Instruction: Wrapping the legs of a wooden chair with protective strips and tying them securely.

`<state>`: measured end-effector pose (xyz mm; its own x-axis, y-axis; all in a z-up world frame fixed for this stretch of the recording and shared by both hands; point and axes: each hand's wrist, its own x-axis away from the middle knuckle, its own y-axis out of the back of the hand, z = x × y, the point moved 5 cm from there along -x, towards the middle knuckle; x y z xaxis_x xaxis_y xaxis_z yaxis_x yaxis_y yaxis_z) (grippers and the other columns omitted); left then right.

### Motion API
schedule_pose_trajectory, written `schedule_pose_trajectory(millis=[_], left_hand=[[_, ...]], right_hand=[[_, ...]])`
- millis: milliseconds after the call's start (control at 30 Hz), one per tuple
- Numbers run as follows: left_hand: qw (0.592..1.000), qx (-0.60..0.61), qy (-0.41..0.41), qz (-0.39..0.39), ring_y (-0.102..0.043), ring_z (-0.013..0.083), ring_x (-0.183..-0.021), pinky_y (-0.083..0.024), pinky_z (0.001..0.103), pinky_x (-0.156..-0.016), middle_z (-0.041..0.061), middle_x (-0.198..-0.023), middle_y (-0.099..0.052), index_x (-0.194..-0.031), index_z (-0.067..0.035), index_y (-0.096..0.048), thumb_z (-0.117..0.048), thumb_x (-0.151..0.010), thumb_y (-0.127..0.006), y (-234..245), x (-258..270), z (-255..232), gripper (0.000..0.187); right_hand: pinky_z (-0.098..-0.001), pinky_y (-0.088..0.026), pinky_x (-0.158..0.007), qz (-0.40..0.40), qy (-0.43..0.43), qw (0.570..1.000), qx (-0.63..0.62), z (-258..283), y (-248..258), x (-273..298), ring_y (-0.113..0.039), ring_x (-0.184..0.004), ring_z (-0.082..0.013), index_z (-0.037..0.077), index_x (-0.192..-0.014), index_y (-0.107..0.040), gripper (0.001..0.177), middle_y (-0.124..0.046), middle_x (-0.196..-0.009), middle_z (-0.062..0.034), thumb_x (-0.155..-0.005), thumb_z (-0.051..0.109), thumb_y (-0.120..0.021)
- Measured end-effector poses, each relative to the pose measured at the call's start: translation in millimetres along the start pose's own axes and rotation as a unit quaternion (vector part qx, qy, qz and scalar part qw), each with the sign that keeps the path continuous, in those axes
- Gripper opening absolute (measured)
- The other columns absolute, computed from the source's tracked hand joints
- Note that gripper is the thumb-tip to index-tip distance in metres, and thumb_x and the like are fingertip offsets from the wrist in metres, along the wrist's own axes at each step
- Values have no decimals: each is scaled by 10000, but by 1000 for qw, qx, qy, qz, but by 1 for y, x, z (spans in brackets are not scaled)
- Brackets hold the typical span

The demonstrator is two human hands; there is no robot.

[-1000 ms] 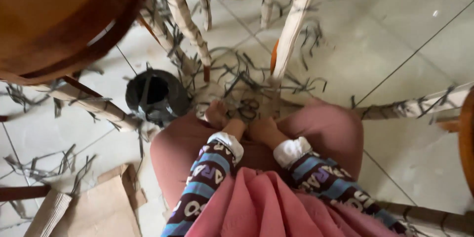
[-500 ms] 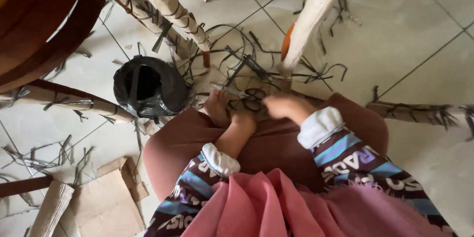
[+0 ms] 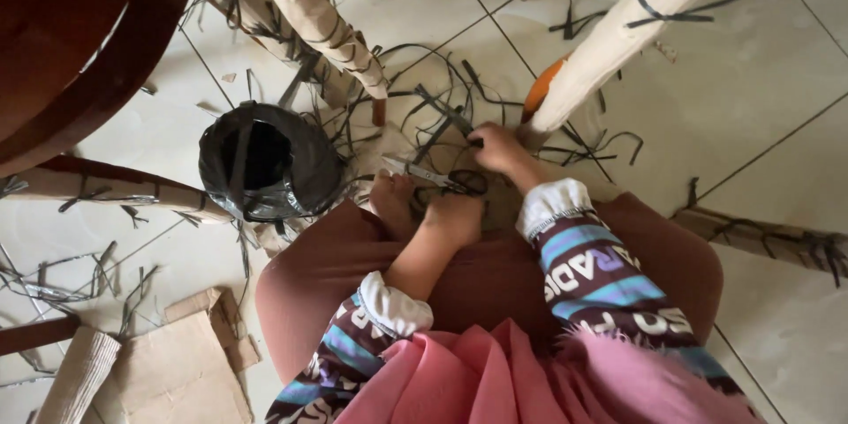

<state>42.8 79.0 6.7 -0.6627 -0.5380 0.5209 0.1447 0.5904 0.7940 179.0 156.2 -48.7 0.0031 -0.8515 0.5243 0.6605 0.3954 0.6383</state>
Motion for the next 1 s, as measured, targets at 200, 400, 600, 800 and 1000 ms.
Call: schedule_pose_trajectory(millis=[200,400,600,800,1000], left_hand=[[966,194,92,-141,-717,417,-1058,-570,563,-902,203,-1036,-749,-1158,-65,-704,-545,-985,-446,87,27,29,572],[702,626,-87,-329,-640,121,-860,-556,302,-785,107,-813,-750,-1073,-61,-762,-217,-964,-729,133,62,8,193],[697,609,-61,-373,-581,39,-701,-539,253,-621,77,-678,-740,-883,-113,-798,-176,-867,-821,140,83,6,69],[677,617,-28,-400,-642,25,-616,-532,195,-585,6,-622,-711,-865,-135,-783,-241,-823,-868,136,84,12,142],[663,617,-48,-420,-699,71,-676,-568,232,-628,56,-647,-736,-882,-122,-784,-199,-844,-860,137,89,12,114]], right_hand=[[-457,-596,-867,-212,99,972,23,76,68,81,-736,-956,-332,257,-963,-820,163,-793,-922,-70,-894,140,-729],[-294,-576,-708,-221,194,951,-97,118,101,173,-675,-521,-127,121,-993,-654,215,-755,-716,-34,-821,-9,-653],[-265,-545,-556,-101,129,966,-199,110,104,190,-623,-463,-143,11,-1069,-657,317,-787,-795,-116,-789,5,-806],[-376,-559,-758,10,45,999,-23,101,109,192,-734,-761,-212,123,-1067,-803,260,-843,-894,-85,-814,179,-826],[-360,-582,-785,108,-44,977,178,92,97,190,-777,-848,-234,148,-922,-842,172,-846,-880,-12,-772,231,-849]])
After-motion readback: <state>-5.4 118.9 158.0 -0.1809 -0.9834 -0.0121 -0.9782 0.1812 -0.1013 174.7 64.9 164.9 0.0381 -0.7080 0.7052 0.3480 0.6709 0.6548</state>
